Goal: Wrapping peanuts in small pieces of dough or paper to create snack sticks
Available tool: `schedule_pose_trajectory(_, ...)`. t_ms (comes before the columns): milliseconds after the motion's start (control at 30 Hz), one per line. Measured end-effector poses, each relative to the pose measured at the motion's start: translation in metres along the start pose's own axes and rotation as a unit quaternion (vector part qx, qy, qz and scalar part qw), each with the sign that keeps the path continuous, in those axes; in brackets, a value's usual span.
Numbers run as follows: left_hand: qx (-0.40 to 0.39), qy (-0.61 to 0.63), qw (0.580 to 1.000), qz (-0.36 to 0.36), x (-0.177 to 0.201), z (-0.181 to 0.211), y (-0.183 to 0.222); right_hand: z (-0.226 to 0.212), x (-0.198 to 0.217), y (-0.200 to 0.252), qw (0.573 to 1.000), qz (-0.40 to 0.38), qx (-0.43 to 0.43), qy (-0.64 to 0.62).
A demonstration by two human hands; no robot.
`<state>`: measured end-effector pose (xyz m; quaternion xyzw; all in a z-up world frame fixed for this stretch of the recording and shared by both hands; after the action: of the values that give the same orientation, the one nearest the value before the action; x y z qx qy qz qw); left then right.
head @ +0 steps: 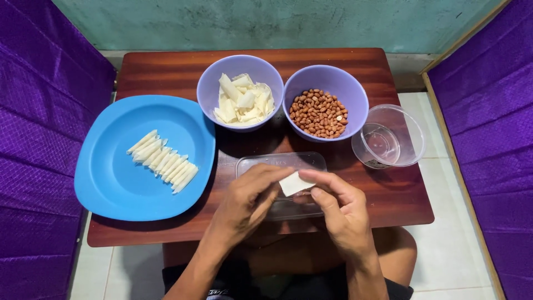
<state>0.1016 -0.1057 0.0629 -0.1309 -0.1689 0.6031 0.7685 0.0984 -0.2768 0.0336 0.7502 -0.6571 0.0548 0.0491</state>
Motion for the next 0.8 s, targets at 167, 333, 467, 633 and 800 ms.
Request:
schedule_pose_trajectory(167,0.054,0.09,0.995,0.003,0.001,-0.015,0.007,-0.005,0.002,0.001,0.993,0.021,0.056,0.105)
schedule_pose_trajectory(333,0.079,0.115,0.99,0.008,0.0,-0.018,0.009,-0.011,-0.003,-0.003,0.983,0.03,0.096,0.153)
schedule_pose_trajectory(467,0.128,0.199,0.97,0.058,0.004,-0.032,0.016,0.009,-0.003,-0.004,0.999,0.024,-0.027,0.034)
schedule_pose_trajectory(633,0.161,0.266,0.948,0.072,0.002,-0.048,0.024,0.012,-0.005,-0.005,0.999,0.01,0.054,-0.003)
schedule_pose_trajectory(800,0.143,0.291,0.944,0.053,0.0,-0.042,0.024,-0.01,-0.009,-0.002,0.99,-0.009,0.127,0.067)
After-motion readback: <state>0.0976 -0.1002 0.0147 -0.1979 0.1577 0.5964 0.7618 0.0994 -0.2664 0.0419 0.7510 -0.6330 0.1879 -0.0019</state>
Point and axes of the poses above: each hand's wrist, its own y-axis away from the middle knuckle, its own x-axis out of the back of the hand, z = x × y, the point moved 7 cm from there along -y, towards the middle knuckle, and after that the axes turned 14 degrees about y, right-handed, at the moved point
